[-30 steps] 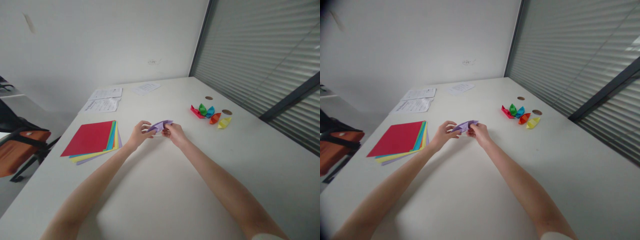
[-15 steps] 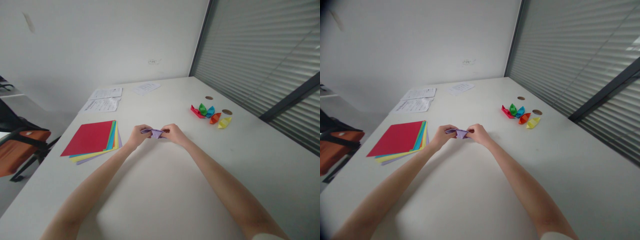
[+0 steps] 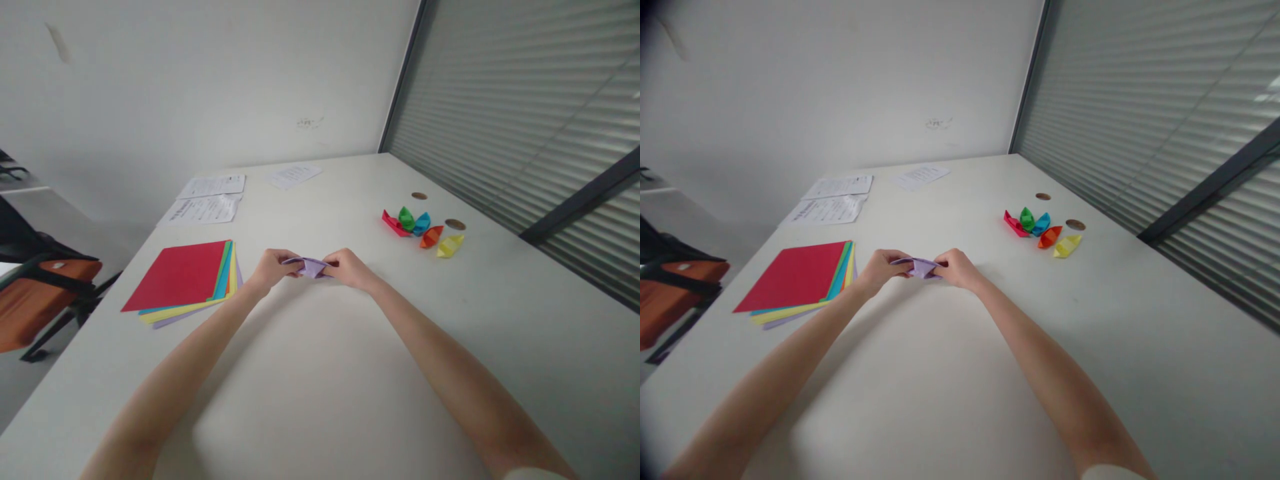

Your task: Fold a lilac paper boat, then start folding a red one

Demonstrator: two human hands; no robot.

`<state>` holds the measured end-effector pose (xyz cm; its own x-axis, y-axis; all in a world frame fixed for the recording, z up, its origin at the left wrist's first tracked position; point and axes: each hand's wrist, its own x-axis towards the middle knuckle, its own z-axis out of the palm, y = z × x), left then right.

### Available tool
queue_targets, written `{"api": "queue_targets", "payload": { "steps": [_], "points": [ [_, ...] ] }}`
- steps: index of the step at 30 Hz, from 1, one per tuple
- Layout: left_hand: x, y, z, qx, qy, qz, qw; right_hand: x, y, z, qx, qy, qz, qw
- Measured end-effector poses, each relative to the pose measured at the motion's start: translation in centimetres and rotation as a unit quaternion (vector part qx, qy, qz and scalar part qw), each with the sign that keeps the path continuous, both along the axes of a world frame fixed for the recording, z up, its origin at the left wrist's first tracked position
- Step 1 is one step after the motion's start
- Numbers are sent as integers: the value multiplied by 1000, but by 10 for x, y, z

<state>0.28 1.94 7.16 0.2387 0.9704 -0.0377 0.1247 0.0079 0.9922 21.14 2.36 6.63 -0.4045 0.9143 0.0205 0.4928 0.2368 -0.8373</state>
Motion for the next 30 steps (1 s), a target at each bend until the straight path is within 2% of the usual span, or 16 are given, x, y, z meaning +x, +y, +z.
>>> {"api": "queue_targets", "payload": {
  "steps": [6, 11, 14, 16, 19, 21, 23, 26, 27, 30],
  "points": [
    [9, -8, 6, 34, -93, 43, 994, -5, 0, -1, -64, 88, -63, 992],
    [11, -7, 2, 61, -72, 57, 994, -9, -5, 2, -50, 74, -29, 996],
    [8, -5, -1, 146, -33, 66, 986, -7, -5, 2, -36, 60, -12, 997],
    [4, -6, 1, 261, 47, 59, 962, -4, -3, 2, -33, 52, -11, 998],
    [-4, -9, 5, 421, 219, 18, 880, 0, -1, 2, -37, 45, 14, 998],
    [-8, -11, 4, 466, 305, -22, 830, 4, 0, 2, -59, 25, 44, 997],
    [-9, -11, 0, 465, 357, -51, 809, 8, 1, -1, -76, -22, 63, 995],
    [-6, -8, -14, 410, 396, -104, 815, 10, 4, -7, -56, -76, 50, 994],
    [-6, -6, -18, 386, 405, -117, 820, 10, 5, -9, -31, -77, 30, 996],
    [-4, -1, -29, 328, 410, -102, 845, 10, 7, -12, 100, -78, -24, 992]
  ]
}}
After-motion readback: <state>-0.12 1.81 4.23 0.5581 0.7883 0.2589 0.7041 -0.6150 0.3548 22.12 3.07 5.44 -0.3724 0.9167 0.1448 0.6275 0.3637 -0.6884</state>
